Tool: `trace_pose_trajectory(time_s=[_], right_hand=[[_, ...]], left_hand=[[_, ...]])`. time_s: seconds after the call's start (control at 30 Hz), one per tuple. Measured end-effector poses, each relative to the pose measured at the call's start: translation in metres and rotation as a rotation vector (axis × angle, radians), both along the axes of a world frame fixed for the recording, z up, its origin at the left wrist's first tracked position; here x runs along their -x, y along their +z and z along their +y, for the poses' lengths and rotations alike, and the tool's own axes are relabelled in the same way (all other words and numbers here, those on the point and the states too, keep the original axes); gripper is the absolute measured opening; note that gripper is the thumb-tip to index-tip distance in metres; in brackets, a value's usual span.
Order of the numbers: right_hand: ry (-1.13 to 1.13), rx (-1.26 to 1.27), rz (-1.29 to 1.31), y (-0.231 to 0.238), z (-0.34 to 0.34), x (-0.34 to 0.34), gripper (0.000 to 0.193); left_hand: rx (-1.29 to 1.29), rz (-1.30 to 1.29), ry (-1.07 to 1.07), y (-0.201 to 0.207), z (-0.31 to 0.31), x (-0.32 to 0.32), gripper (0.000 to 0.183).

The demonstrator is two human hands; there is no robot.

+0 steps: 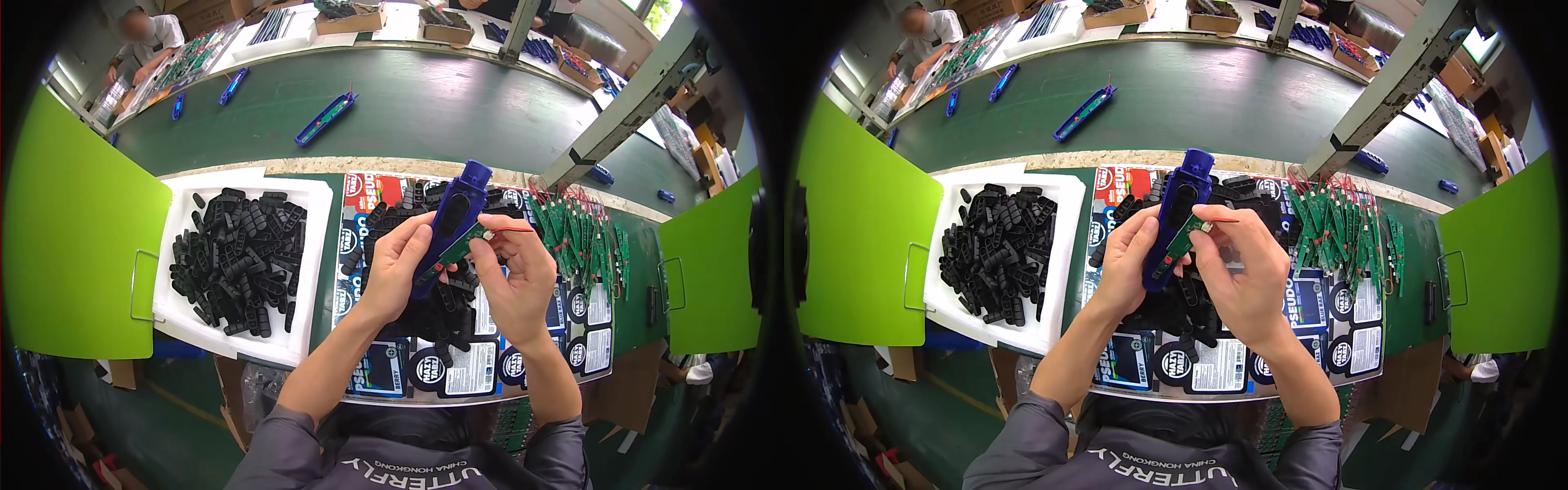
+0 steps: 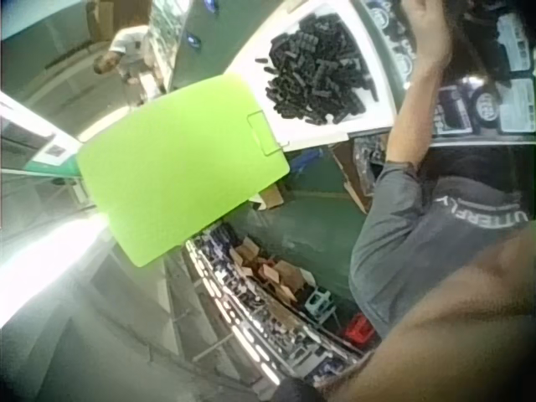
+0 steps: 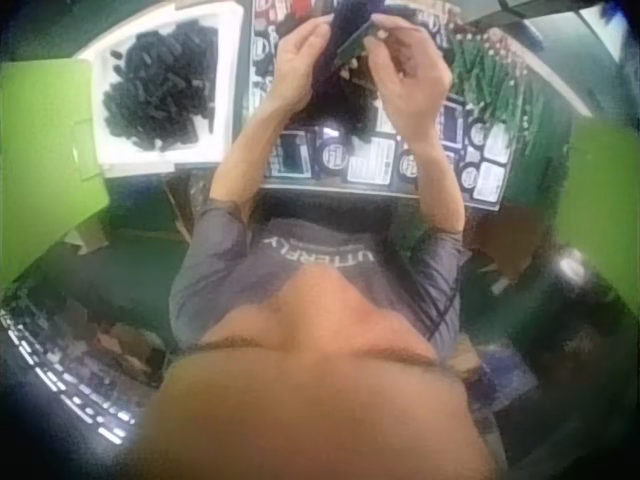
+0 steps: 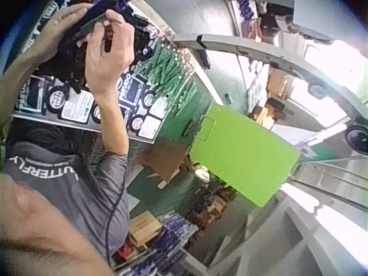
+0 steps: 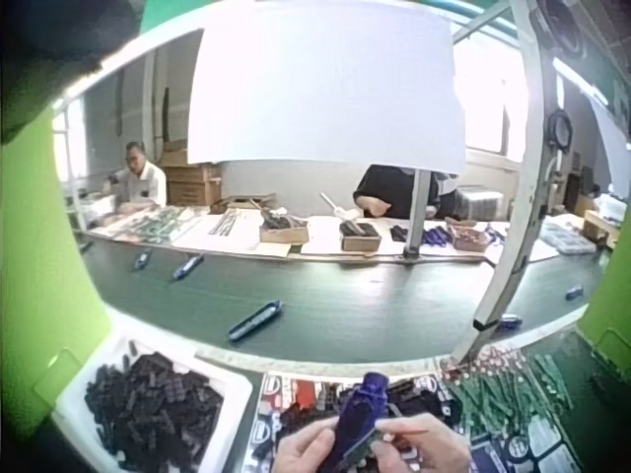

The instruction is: The person assembles small electronic devices by inserting green circuit boards into blue plastic casings. They pick up a casing, insert a board, and place the finished unit on the table. Later, they move a large tray of circuit boards from the floor to the table.

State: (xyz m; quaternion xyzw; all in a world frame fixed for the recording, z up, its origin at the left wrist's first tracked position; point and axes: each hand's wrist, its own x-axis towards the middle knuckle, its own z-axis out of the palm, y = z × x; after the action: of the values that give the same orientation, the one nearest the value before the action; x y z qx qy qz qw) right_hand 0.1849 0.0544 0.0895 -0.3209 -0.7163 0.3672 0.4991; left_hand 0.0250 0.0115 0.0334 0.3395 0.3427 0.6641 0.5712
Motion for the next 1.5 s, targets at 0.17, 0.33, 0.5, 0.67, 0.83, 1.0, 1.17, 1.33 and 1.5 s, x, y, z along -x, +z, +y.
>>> trace_pose_trajectory(time_s=[0.17,0.33,0.5,0.67,0.83,1.0,1.17,1.33,1.5], right_hand=[[0.018,0.012,-0.013,0.003,0.001,-0.002,0.027],[0.068,0.127,0.009,0.002,0.006,-0.003,0.027],[0.005,-0.172,-0.163,0.012,0.003,0.001,0.030],[-0.207,-0.322,-0.196,-0.004,0.008,0.007,0.035],[-0.238,-0.321,-0.147,-0.008,0.013,0.011,0.045],[-0.185,-0.042,-0.015,-0.019,0.014,0.012,0.068],[-0.084,0.107,0.072,-0.019,0.013,0.011,0.068],[-0.133,0.064,0.010,-0.029,0.034,-0.029,0.025],[-0.229,-0.176,-0.496,-0.062,0.051,-0.072,0.017]], left_hand=[[0.000,0.009,-0.012,-0.002,0.000,0.000,0.044],[0.006,0.008,-0.043,-0.002,0.000,0.000,0.044],[0.014,0.045,-0.066,-0.007,-0.002,-0.001,0.044],[-0.007,0.081,-0.064,-0.004,-0.002,-0.007,0.045],[-0.051,0.136,-0.044,-0.006,-0.003,-0.009,0.039],[-0.027,0.209,-0.017,-0.004,-0.004,-0.010,0.039],[-0.050,0.264,0.025,-0.006,-0.005,-0.009,0.039],[-0.020,0.174,0.175,-0.002,0.001,-0.002,0.036],[-0.098,0.156,0.406,0.013,0.005,0.002,0.026]])
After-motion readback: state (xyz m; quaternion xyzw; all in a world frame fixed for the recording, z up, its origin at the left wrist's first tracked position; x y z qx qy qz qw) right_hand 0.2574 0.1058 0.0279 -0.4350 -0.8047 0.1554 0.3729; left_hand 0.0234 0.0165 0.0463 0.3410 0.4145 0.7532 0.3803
